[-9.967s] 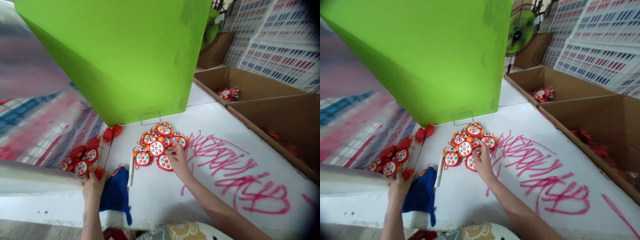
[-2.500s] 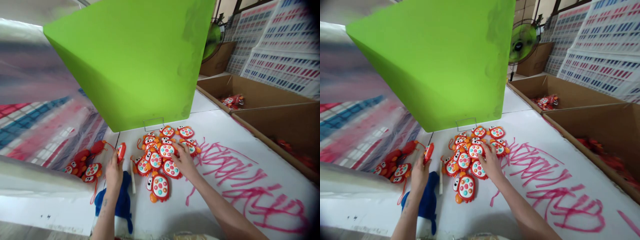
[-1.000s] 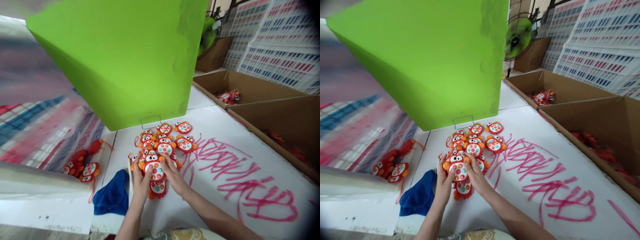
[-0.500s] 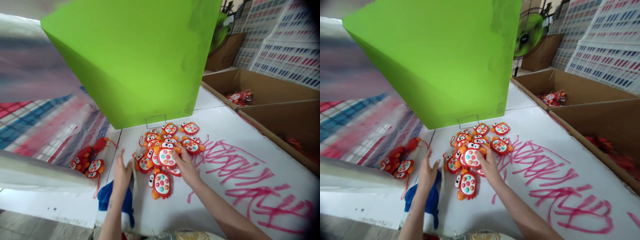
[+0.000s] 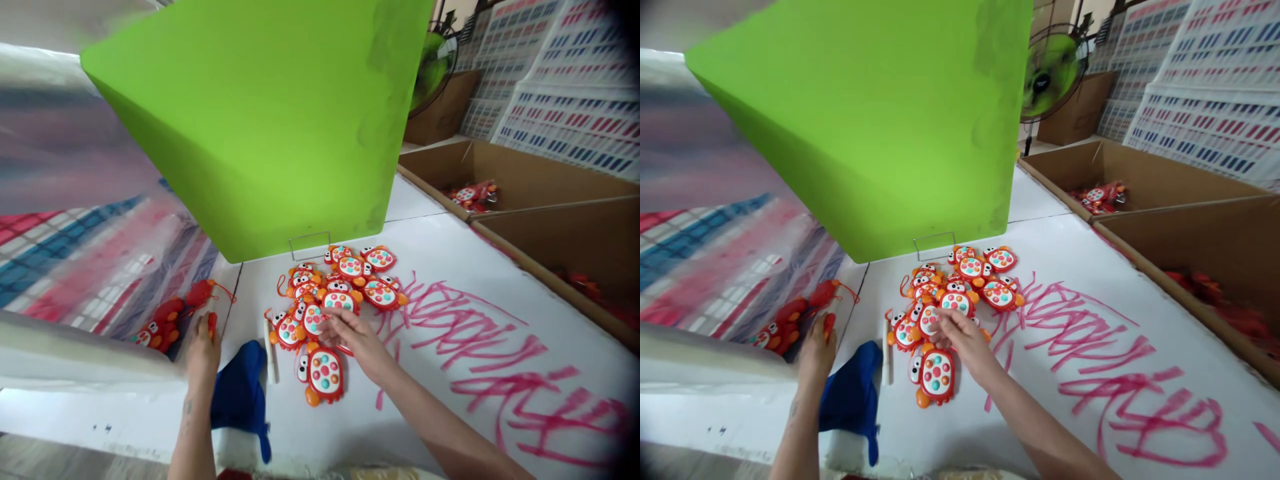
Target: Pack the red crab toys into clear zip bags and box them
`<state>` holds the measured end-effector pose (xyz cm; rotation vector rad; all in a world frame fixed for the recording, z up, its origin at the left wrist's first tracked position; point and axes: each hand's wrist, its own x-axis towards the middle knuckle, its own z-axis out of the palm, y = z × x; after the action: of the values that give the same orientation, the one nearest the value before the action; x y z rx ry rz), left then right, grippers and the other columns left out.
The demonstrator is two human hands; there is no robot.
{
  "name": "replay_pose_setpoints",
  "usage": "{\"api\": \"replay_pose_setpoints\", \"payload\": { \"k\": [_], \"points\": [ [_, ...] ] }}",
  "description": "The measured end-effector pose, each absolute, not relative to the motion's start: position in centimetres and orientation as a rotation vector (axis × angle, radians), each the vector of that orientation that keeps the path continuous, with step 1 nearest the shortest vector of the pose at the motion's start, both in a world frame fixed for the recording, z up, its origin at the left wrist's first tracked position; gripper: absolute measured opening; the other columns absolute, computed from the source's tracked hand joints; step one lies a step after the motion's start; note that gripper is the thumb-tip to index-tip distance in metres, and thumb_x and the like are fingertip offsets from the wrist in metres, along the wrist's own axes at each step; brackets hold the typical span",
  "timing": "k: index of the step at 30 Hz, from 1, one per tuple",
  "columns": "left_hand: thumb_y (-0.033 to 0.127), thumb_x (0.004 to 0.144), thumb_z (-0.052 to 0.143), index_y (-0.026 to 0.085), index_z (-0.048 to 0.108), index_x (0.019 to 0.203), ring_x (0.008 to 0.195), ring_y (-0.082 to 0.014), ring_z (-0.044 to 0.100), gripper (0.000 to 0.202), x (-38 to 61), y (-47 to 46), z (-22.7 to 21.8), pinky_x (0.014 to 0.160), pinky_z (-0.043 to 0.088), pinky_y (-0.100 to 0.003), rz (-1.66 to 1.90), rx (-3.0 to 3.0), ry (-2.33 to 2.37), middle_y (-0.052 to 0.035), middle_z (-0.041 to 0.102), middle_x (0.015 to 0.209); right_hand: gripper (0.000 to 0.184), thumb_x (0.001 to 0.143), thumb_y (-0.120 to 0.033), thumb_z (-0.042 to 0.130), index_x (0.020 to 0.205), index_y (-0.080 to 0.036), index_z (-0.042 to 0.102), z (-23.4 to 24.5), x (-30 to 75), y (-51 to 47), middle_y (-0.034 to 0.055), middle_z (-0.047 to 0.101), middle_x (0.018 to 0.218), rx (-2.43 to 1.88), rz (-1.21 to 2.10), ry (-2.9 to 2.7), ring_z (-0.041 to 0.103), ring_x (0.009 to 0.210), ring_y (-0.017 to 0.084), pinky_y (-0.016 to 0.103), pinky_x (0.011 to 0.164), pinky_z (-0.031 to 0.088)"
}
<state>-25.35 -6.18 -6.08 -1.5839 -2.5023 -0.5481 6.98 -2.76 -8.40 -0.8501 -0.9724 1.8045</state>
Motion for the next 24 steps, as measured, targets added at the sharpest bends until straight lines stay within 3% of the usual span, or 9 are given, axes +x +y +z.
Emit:
{"api": "replay_pose_setpoints", "payload": {
  "k": [3,8,11,13,16,18,20,24],
  "points": [
    [0.023,0.088,0.045,0.021,0.046,0.131,0.113,-0.0229,0.057,0.042,-20.7,-6.5,-4.9,0.097,0.045,-0.039,-0.891,-2.01,-2.256,-0.0101,0.058,0.127,0.044,0.081,-0.054,0.058,0.111,-0.021,0.06,-8.3,5.8,-3.8,0.0064,0.07,0.094,-0.789,1.934,-1.098,0.066,0.081,0.019,0.032,0.069,0.051],
    [0.016,0.089,0.044,0.031,0.066,0.11,0.125,-0.0238,0.047,0.034,-12.6,-7.9,-3.9,0.108,0.032,-0.05,-1.03,-2.683,-1.659,-0.0049,0.063,0.122,0.057,0.083,-0.066,0.044,0.115,-0.022,0.056,-7.7,4.6,-4.7,0.009,0.067,0.105,-0.593,2.15,-0.8,0.066,0.087,0.022,0.034,0.066,0.052],
    [0.012,0.085,0.046,0.033,0.072,0.095,0.136,-0.0279,0.031,0.035,-10.8,-8.7,-4.0,0.109,0.027,-0.055,-1.087,-2.786,-1.643,-0.0033,0.053,0.134,0.04,0.077,-0.053,0.062,0.103,-0.022,0.06,-7.4,5.0,-4.5,0.0057,0.067,0.106,-0.649,2.032,-0.636,0.063,0.097,0.022,0.033,0.073,0.052],
    [0.014,0.085,0.047,0.03,0.072,0.09,0.135,-0.029,0.032,0.03,-10.7,-8.9,-4.3,0.109,0.028,-0.054,-1.333,-2.647,-1.789,-0.0044,0.05,0.136,0.037,0.071,-0.042,0.072,0.101,-0.023,0.06,-7.4,5.3,-4.3,0.0036,0.067,0.107,-0.717,1.931,-0.559,0.062,0.102,0.022,0.034,0.08,0.052],
    [0.026,0.086,0.053,0.025,0.064,0.104,0.115,-0.0259,0.054,0.021,-10.8,-8.9,-5.0,0.098,0.043,-0.047,-1.923,-2.222,-2.176,-0.0096,0.059,0.121,0.052,0.068,-0.036,0.075,0.114,-0.027,0.053,-7.4,5.7,-4.2,0.0029,0.064,0.113,-0.724,1.91,-0.544,0.061,0.102,0.023,0.041,0.085,0.051],
    [0.037,0.085,0.056,0.022,0.054,0.117,0.102,-0.0236,0.061,0.036,-10.4,-8.9,-5.4,0.087,0.052,-0.042,-2.249,-2.071,-2.409,-0.0105,0.061,0.115,0.066,0.067,-0.032,0.076,0.126,-0.03,0.044,-7.3,5.8,-4.3,0.0027,0.061,0.118,-0.663,1.917,-0.651,0.061,0.103,0.023,0.044,0.089,0.049],
    [0.043,0.084,0.057,0.02,0.047,0.124,0.101,-0.0232,0.061,0.047,-9.6,-8.9,-5.6,0.083,0.054,-0.037,-2.463,-2.012,-2.545,-0.0113,0.06,0.118,0.076,0.067,-0.029,0.077,0.132,-0.032,0.037,-7.0,5.8,-4.5,0.0028,0.058,0.124,-0.588,1.899,-0.821,0.059,0.108,0.022,0.043,0.095,0.046],
    [0.045,0.082,0.058,0.022,0.043,0.125,0.101,-0.022,0.061,0.051,-8.2,-9.1,-5.5,0.079,0.055,-0.033,-2.715,-1.753,-2.622,-0.0103,0.055,0.125,0.054,0.08,-0.039,0.064,0.129,-0.03,0.044,-6.9,6.2,-4.7,0.0036,0.056,0.124,-0.703,1.795,-1.086,0.055,0.111,0.021,0.04,0.095,0.045]
  ]
}}
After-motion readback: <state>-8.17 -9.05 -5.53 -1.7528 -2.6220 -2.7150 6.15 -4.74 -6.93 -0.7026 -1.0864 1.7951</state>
